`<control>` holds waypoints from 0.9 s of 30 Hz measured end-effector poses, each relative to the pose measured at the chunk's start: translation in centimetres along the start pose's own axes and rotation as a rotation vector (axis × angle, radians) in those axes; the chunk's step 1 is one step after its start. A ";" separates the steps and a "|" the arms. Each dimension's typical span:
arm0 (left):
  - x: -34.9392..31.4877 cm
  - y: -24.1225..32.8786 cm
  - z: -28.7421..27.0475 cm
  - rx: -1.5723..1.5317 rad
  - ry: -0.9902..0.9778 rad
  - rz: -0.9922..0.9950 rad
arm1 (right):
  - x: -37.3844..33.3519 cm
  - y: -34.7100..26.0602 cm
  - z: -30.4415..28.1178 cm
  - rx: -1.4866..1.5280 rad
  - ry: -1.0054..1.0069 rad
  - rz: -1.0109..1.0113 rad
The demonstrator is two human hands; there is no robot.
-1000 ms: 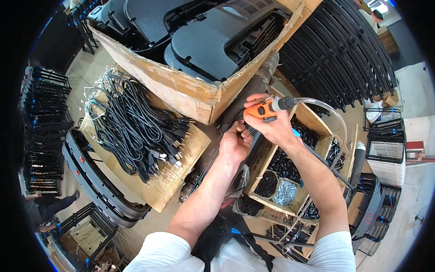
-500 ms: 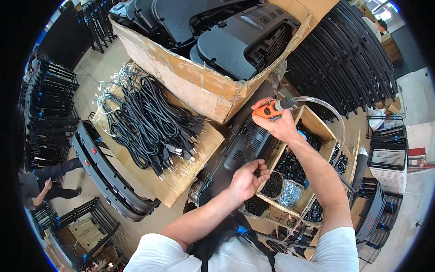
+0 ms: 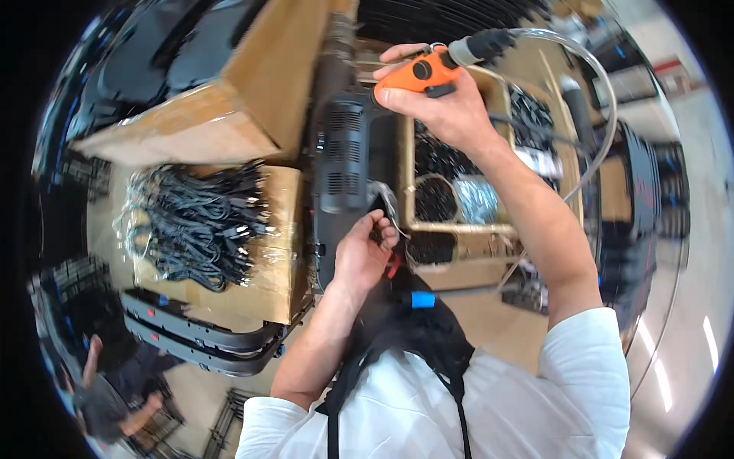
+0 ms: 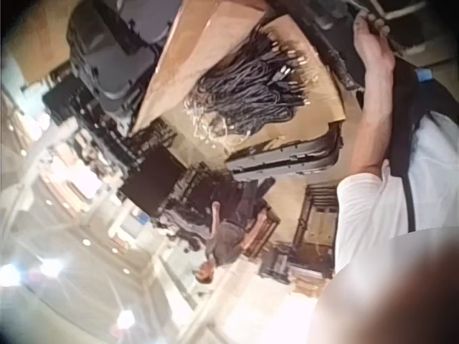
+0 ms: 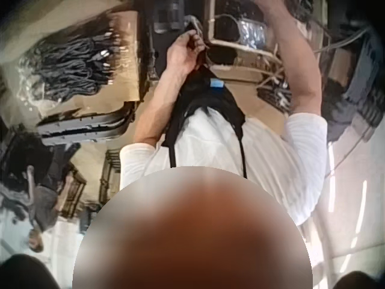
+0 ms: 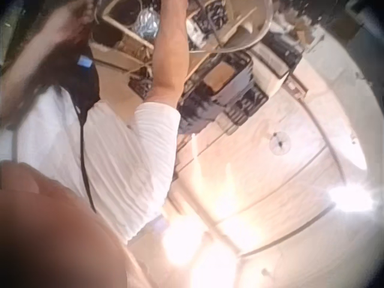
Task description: Assemble outdoor heating units by attaching plastic housings and electrical components using a pneumatic screwdriver.
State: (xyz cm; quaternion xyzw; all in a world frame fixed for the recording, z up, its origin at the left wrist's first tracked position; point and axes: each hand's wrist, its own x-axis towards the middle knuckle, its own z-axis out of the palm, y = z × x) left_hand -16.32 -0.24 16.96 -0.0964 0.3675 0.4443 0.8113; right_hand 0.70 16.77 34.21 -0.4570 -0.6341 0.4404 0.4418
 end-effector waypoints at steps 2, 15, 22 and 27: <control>0.6 -1.9 -0.3 0.134 -0.052 -0.104 | -6.9 -1.7 -3.6 -0.204 0.147 0.006; 11.3 -15.2 -1.6 1.271 -0.049 -0.352 | -51.6 -8.6 -8.1 -0.112 1.057 0.323; 3.5 -14.9 2.1 2.282 -0.554 -0.054 | -59.5 12.7 -9.2 0.484 1.470 0.488; -0.5 -17.4 2.8 2.576 -0.372 -0.169 | -58.0 34.1 -10.3 0.907 1.331 0.617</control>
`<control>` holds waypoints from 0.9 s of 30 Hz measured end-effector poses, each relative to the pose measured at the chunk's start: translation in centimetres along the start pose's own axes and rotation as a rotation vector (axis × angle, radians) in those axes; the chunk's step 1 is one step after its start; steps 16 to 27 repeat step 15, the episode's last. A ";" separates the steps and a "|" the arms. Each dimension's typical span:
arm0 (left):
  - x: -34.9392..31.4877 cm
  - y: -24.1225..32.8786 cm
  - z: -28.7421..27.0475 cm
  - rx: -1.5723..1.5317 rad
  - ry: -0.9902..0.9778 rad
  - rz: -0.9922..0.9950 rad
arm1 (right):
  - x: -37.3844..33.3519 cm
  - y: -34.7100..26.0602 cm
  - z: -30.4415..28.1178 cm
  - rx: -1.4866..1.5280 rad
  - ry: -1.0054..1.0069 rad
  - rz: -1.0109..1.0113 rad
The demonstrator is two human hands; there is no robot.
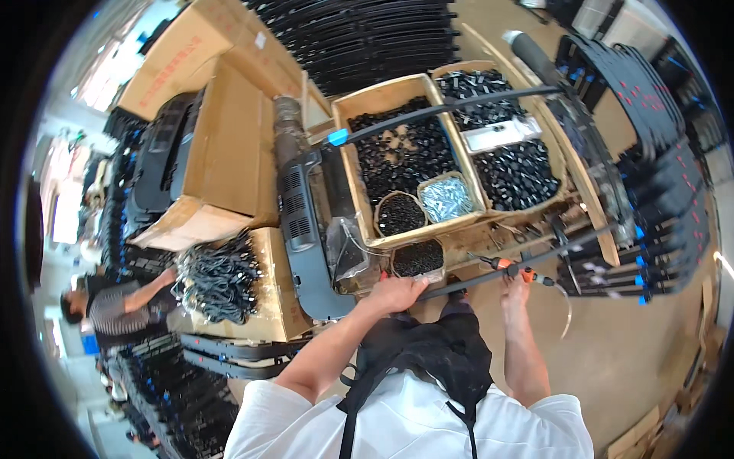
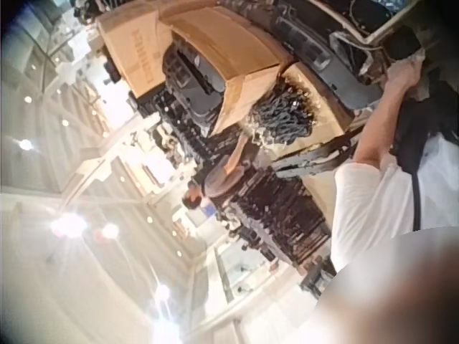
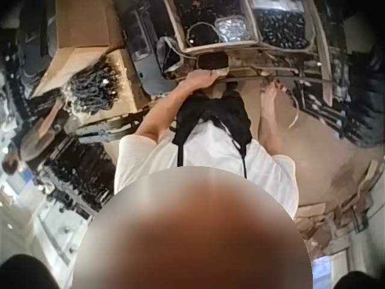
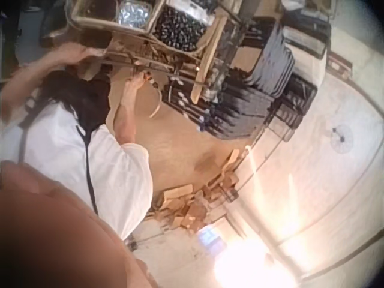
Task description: Assemble outdoor heating units by attaching plastic housings and electrical components using a pneumatic screwdriver.
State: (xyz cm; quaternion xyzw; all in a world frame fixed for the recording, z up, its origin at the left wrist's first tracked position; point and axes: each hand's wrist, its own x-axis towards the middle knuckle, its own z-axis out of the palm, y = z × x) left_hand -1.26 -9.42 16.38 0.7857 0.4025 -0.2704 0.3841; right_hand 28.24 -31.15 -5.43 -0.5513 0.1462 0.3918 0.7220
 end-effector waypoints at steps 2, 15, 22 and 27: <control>0.5 0.3 1.6 -0.001 0.012 -0.019 | 4.1 2.5 2.1 -0.012 -0.097 0.102; -0.8 2.2 0.0 -0.146 0.059 -0.225 | -1.3 -4.6 4.6 -1.387 -0.935 0.658; -0.8 2.2 0.0 -0.146 0.059 -0.225 | -1.3 -4.6 4.6 -1.387 -0.935 0.658; -0.8 2.2 0.0 -0.146 0.059 -0.225 | -1.3 -4.6 4.6 -1.387 -0.935 0.658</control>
